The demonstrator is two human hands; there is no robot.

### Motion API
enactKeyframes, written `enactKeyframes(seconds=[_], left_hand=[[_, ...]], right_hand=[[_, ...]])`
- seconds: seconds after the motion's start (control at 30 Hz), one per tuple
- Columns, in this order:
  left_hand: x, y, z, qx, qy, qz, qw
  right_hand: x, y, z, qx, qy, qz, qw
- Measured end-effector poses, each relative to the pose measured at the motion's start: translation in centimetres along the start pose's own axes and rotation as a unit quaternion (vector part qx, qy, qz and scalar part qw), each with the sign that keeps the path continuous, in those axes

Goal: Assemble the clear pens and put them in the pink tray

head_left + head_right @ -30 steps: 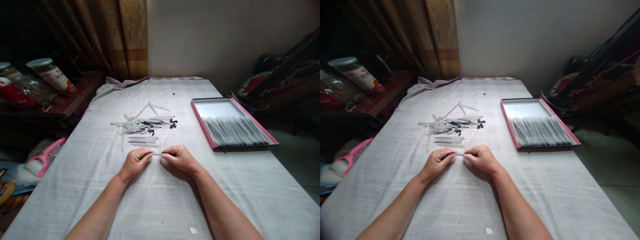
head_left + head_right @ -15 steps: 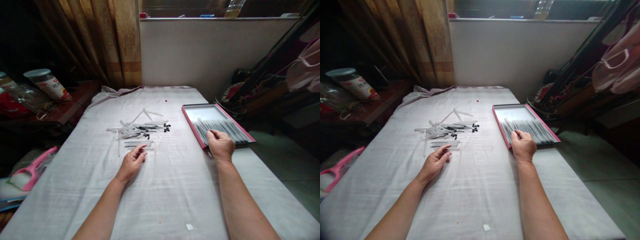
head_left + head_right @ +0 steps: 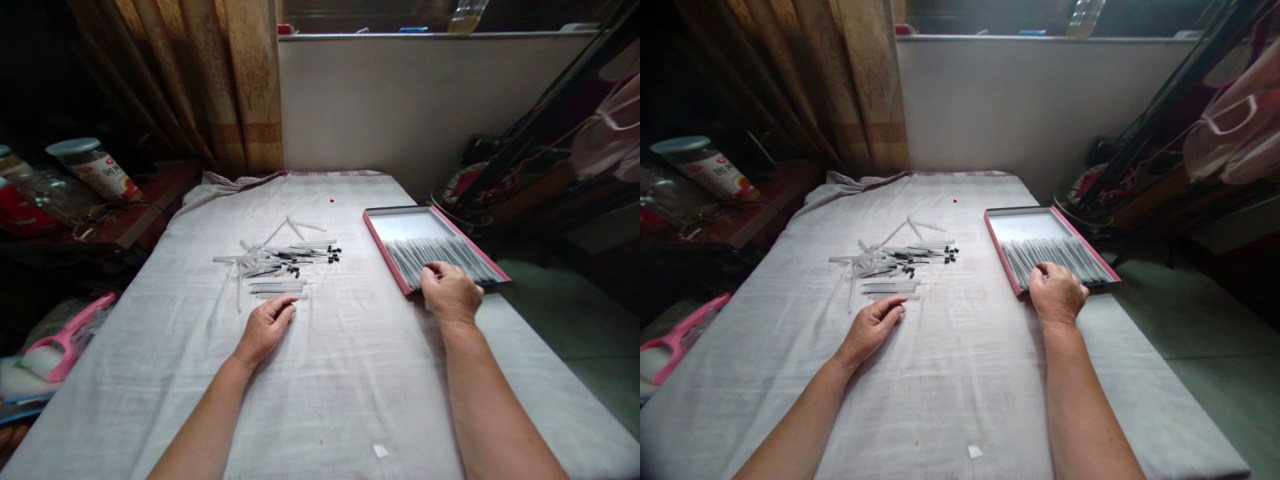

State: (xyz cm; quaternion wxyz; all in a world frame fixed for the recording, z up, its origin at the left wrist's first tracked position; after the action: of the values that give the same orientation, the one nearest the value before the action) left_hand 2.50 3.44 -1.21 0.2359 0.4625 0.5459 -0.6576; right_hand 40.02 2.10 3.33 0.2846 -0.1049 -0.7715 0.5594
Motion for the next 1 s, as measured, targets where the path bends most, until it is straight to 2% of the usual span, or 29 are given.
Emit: enactKeyframes(seconds=[0.2,0.33,0.53,0.63,0.77,0.9,1.0], left_hand=[[-0.1,0.0,-0.1,0.001,0.019,-0.029,0.999],[-0.4,-0.1,0.0,-0.003,0.026,-0.032,0.999],[-0.4,0.0,0.0,0.002,0.029,-0.05,0.998],[-0.3,0.0,0.0,0.002,0.03,-0.052,0.998],[-0.2,-0.1,0.1,-0.006,0.032,-0.037,0.999],[0.1,-0.1,0.1,-0.007,0.017,0.005,1.0],[0.2,-0.1,0.1,-0.008,0.006,0.05,0.999]], right_hand=[[-1.4,1.0,-0.2,0.089,0.007,0.027,0.996],[-0.5,1.3,-0.4,0.088,0.012,0.045,0.995],[0.8,0.7,-0.2,0.045,-0.016,0.033,0.998],[1.5,0.9,-0.3,0.077,-0.047,0.043,0.995],[2.0,0.9,-0.6,0.11,-0.046,0.091,0.989],[3.9,0.3,-0.5,0.067,-0.076,0.077,0.992],[7.1,1.3,0.0,0.083,-0.144,0.03,0.986]])
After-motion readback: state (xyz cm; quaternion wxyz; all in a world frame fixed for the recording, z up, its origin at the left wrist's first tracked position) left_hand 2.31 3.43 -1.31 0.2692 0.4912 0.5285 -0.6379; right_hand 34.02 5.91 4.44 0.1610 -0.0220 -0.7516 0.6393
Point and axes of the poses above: each hand's wrist, its own z-axis away from the middle knuckle, its own y-axis out of the palm, x = y × z, the point moved 6 cm from there along -z, towards the middle knuckle, and after that the axes turned 10 degrees about x, right-handed, at the moved point
